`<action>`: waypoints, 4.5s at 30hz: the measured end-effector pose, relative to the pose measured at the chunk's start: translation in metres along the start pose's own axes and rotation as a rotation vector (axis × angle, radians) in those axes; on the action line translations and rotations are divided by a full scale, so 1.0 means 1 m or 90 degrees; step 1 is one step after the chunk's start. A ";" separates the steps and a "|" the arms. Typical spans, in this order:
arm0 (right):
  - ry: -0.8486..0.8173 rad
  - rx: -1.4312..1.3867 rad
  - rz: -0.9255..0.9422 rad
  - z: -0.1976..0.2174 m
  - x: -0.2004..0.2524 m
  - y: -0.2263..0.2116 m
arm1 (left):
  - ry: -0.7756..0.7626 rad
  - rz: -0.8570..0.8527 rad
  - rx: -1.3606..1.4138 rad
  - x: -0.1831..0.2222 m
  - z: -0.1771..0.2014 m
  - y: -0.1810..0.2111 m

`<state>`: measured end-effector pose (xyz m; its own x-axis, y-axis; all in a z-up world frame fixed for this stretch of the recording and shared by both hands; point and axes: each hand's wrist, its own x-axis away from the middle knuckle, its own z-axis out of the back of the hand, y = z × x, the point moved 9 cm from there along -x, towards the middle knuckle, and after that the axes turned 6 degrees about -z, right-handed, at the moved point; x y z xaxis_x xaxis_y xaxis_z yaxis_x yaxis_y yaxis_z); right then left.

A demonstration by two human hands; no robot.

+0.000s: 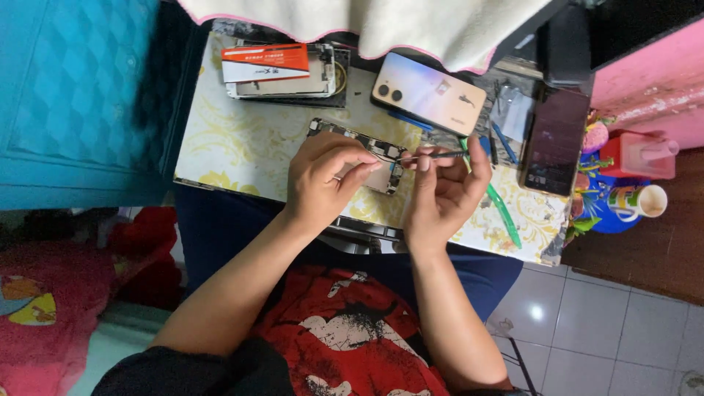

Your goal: Disassembling a smartphone to access and inspect internal components like the motherboard and screen assembly.

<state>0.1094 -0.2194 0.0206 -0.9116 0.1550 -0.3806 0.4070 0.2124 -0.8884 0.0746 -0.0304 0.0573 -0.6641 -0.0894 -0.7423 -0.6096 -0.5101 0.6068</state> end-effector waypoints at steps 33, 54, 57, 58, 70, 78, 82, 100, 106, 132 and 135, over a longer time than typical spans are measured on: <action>-0.056 0.055 0.062 -0.029 0.012 -0.011 | 0.038 0.050 0.095 0.002 0.006 -0.007; -0.067 0.103 0.057 -0.026 0.015 -0.006 | 0.023 0.052 0.078 0.002 0.006 -0.007; -0.066 0.091 0.050 -0.025 0.015 -0.004 | 0.023 0.048 0.074 0.002 0.006 -0.007; -0.066 0.091 0.050 -0.025 0.015 -0.004 | 0.023 0.048 0.074 0.001 0.006 -0.006; -0.036 0.077 0.021 -0.029 0.013 -0.008 | 0.031 0.028 0.079 -0.002 0.011 -0.004; -0.013 0.077 0.013 -0.027 0.013 -0.005 | -0.047 -0.060 -0.065 -0.004 0.023 0.008; 0.002 0.079 0.017 -0.023 0.007 -0.005 | -0.163 -0.054 -0.263 0.006 0.022 0.000; -0.130 0.121 -0.091 -0.022 -0.024 0.009 | -0.315 0.025 -0.364 0.011 0.020 -0.016; -0.160 0.115 -0.107 -0.026 -0.022 0.013 | -0.327 0.033 -0.358 0.013 0.019 -0.016; -0.042 0.084 -0.150 0.002 -0.025 0.018 | -0.568 0.104 -0.296 0.007 0.031 -0.042; -0.050 0.067 -0.138 0.005 -0.024 0.019 | -0.675 0.182 -0.325 0.014 0.025 -0.050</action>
<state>0.1388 -0.2244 0.0119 -0.9804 0.0400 -0.1928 0.1965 0.1306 -0.9718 0.0853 0.0154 0.0237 -0.9175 0.3694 0.1475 -0.3003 -0.8865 0.3520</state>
